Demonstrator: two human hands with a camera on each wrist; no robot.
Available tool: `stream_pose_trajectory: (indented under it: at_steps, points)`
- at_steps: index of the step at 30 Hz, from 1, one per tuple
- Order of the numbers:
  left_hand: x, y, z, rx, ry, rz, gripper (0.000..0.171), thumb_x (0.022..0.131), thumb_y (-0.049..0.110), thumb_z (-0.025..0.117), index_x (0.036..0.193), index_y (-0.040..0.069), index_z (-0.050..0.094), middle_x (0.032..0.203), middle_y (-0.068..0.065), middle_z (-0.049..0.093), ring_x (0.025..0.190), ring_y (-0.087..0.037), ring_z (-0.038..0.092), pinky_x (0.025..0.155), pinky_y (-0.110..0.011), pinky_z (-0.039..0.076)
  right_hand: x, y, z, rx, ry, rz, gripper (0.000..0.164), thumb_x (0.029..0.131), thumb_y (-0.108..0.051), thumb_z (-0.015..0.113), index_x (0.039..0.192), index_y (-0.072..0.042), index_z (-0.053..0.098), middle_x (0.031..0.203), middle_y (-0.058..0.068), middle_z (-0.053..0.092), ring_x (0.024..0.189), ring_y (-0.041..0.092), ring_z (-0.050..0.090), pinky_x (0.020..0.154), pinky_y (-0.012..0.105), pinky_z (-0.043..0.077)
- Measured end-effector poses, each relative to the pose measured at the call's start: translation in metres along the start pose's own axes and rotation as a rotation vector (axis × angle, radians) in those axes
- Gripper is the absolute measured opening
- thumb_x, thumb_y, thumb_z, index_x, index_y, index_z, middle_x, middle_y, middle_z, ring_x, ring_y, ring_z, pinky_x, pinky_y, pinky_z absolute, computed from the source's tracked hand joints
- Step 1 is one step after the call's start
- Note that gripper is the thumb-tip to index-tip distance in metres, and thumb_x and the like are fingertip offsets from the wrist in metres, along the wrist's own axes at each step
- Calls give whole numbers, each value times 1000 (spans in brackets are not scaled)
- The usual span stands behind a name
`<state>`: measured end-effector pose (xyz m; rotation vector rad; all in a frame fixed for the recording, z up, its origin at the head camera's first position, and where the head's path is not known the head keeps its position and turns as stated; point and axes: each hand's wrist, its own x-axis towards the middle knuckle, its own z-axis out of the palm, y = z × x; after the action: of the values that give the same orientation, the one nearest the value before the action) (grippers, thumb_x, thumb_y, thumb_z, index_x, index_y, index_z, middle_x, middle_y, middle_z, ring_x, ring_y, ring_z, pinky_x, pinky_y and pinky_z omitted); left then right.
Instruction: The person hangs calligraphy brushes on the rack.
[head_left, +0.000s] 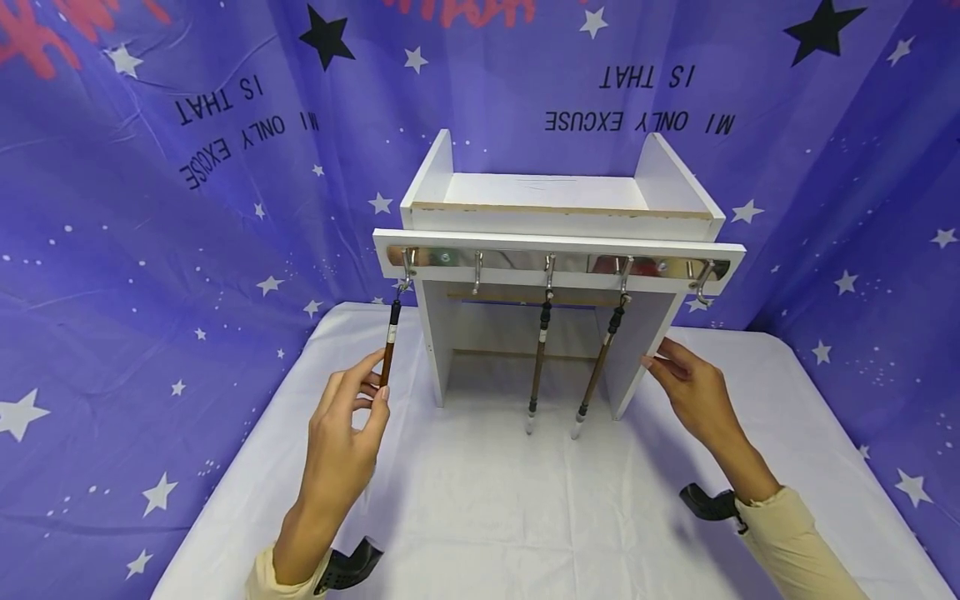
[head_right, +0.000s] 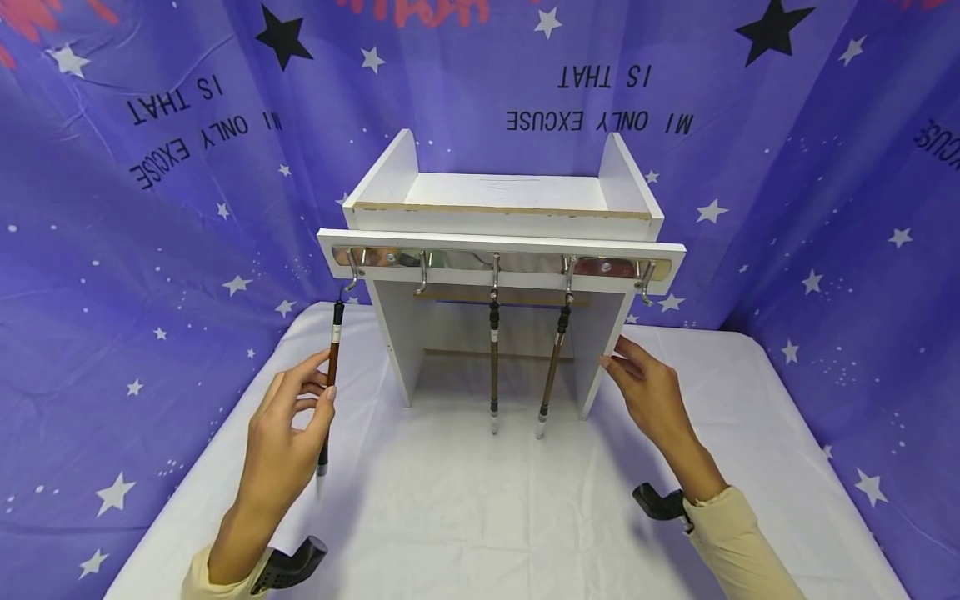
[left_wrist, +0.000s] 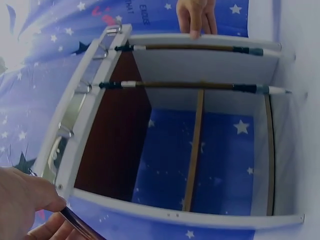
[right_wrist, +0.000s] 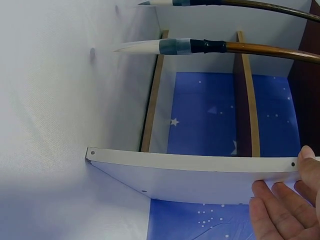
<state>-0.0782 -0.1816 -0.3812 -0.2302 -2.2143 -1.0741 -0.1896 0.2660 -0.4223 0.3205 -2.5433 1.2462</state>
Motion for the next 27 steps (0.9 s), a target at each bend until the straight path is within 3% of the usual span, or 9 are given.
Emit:
stream_pose_trajectory:
  at_steps: [10,21,27]
  points:
    - [0,10,16,-21,8,84,53,97,-7,67,145,16,63,108,-8,64,93,-18,67,85,-11,53,-1,-1,0,4,-7,5,50,108,-27,65,152,-5,56,143,24,64,123,44,67,86,-3,44]
    - [0,16,41,-51,-30,89,51,99,-3,69,145,18,64,109,-7,64,92,-17,67,79,-34,62,-1,0,1,-2,3,5,51,107,-26,66,152,-4,56,144,24,63,122,45,67,86,-2,45]
    - [1,16,50,-78,-40,71,51,100,-1,69,146,20,63,111,-7,63,95,-16,67,78,-33,61,0,0,1,1,4,2,51,107,-26,66,152,-4,56,144,24,63,122,45,67,86,-2,45]
